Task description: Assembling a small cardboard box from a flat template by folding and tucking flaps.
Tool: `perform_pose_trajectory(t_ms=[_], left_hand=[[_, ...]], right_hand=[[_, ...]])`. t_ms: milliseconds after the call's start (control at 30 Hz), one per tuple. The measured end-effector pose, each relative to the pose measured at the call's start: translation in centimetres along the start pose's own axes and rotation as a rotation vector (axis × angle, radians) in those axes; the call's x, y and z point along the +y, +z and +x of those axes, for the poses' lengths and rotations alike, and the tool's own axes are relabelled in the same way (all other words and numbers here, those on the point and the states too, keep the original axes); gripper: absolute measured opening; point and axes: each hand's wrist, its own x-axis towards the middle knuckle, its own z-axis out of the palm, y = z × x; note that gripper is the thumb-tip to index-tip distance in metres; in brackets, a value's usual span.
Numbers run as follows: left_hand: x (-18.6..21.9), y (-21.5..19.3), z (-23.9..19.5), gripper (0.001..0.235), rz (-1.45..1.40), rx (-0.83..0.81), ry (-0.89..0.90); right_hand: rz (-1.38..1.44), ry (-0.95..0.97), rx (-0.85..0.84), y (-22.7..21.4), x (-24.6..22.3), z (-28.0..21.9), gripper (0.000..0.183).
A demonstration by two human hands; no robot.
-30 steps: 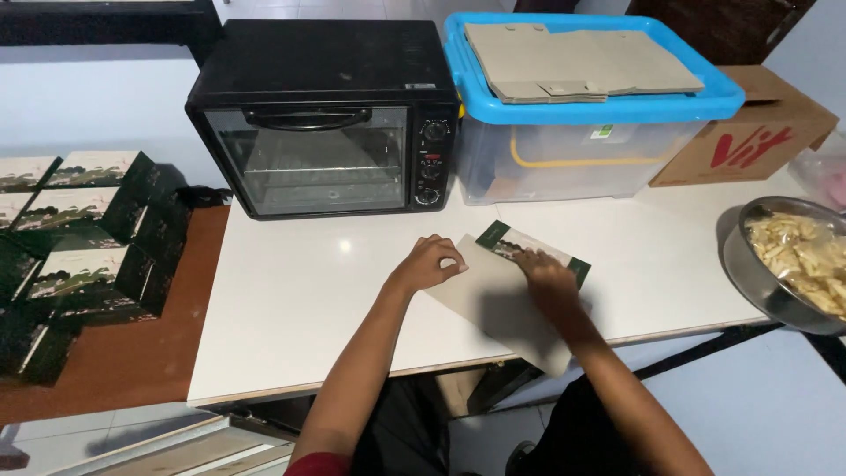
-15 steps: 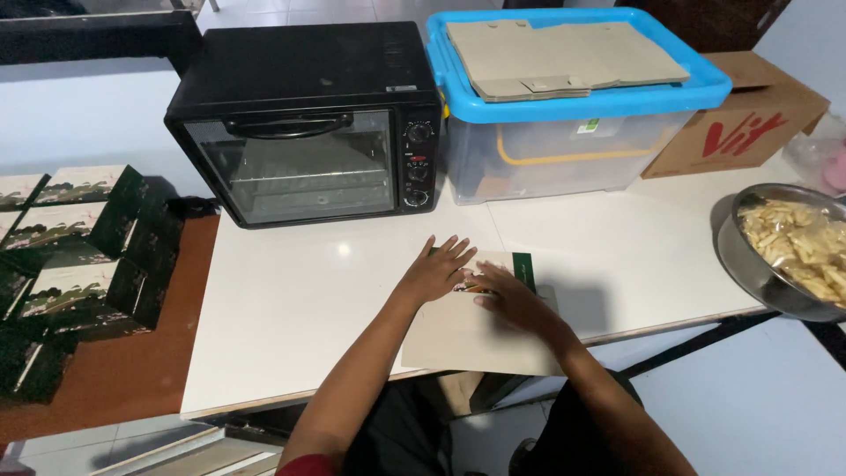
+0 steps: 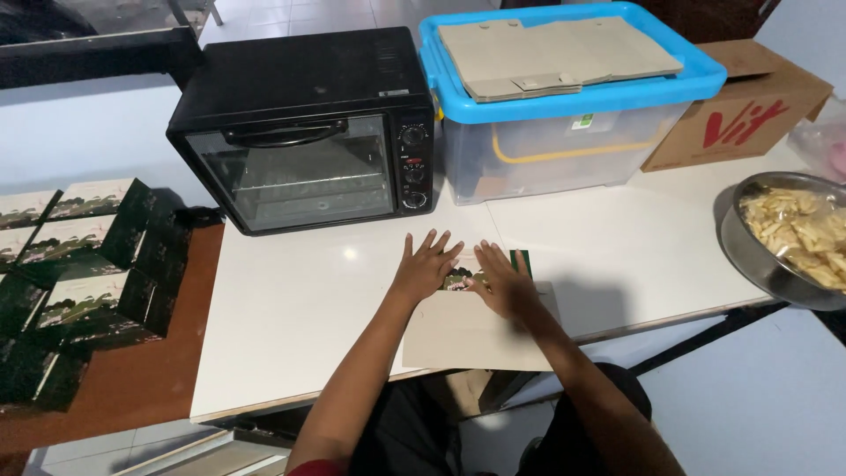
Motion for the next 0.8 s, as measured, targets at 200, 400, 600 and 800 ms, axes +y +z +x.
perform_pose_trajectory(t_ms=[200,400,600,800], left_hand=[[0.6,-1.4,-1.0,0.06,-0.006,-0.061,0.025],[0.8,-2.6,-1.2,0.118,0.018,-0.183,0.049],[-2.1,0.7,0.1,0.101,-0.184,-0.052,0.191],[-1.5,-2.7,-2.1,0.043,-0.486,0.388,0.163]], right_hand=[[-0.267,0.199,-0.022,-0.9,2.4,-2.0,0.066],[-0.296,-0.031,0.23,-3.6,-3.8,-6.6,0.086],[0.129,-0.233,-0.159,-5.8,-6.7,-11.1,0.088],[0.362,-0.229,-0.039,-6.0,0.6,-12.7,0.052]])
